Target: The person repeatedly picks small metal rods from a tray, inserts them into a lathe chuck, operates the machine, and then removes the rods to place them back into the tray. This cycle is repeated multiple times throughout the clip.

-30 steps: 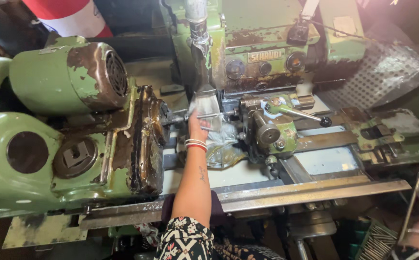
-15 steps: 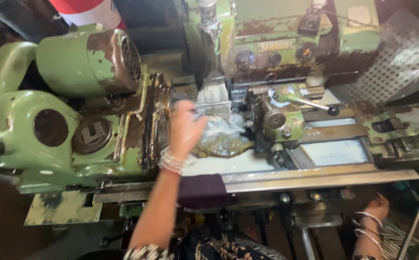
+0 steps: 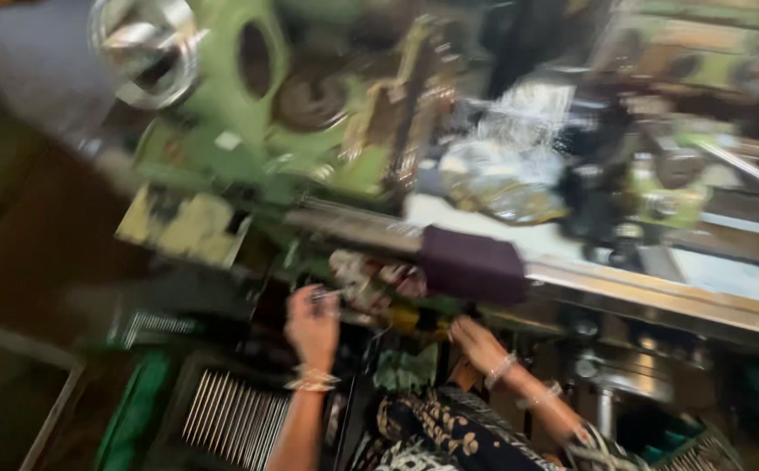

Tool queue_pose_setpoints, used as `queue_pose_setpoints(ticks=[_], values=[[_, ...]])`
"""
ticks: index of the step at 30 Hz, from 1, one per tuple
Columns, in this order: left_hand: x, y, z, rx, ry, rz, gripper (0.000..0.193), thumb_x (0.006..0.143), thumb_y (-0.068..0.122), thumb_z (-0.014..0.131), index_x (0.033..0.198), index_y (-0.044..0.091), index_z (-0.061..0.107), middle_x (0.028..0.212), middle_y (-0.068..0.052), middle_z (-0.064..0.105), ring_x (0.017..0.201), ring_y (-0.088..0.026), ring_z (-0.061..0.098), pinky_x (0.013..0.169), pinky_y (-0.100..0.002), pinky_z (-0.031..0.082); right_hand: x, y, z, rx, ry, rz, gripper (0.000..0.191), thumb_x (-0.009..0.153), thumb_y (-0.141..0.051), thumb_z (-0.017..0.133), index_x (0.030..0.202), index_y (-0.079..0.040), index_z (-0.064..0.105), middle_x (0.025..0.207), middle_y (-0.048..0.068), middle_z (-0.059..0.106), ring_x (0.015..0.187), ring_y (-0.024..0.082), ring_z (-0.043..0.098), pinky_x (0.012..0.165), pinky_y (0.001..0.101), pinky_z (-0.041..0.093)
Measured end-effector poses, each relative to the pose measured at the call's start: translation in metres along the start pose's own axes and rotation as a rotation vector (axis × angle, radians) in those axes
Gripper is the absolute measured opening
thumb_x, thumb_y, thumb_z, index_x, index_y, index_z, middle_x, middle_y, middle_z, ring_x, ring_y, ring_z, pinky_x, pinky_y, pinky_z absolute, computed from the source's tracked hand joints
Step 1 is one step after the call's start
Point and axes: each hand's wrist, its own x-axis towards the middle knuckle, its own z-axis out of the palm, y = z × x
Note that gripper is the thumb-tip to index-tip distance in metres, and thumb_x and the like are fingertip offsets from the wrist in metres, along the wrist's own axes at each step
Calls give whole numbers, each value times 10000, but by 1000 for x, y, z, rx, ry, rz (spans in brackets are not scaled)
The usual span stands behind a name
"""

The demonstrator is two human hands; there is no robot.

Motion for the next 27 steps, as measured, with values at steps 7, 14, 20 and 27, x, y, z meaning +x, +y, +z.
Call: queue_pose_setpoints(ticks=[7, 14, 20, 27], values=[[-31, 29, -21, 167, -112, 631, 360, 920, 289, 759, 1199, 97, 637, 896, -116, 699, 790, -350, 661, 683, -451, 524, 61, -129, 95, 670, -257, 259, 239, 1044, -389, 511, 1101, -179, 611, 678, -20, 573, 483, 94, 464, 403, 269, 307], [-29, 2, -71, 206, -4, 553, 340, 937, 233, 699, 1233, 111, 585, 910, -106, 654, 802, -342, 640, 702, -459, 508, 59, -155, 142, 745, -344, 321, 207, 1085, -396, 473, 950, -241, 496, 627, -77, 349, 451, 48, 273, 385, 226, 150], [-13, -18, -121, 267, -92, 667, 333, 918, 267, 720, 1184, 123, 579, 860, -102, 660, 751, -341, 646, 663, -456, 514, 43, -197, 147, 721, -728, 388, 200, 1079, -382, 438, 960, -230, 488, 651, -75, 341, 473, 56, 252, 392, 233, 153], [-29, 23, -105, -88, 153, -79, 375, 1005, 365, 649, 1254, 101, 555, 949, -168, 695, 837, -417, 679, 689, -470, 521, 26, -214, 193, 143, 194, -749, 169, 1092, -234, 486, 1073, -89, 570, 920, -23, 571, 817, 55, 497, 721, 216, 425]])
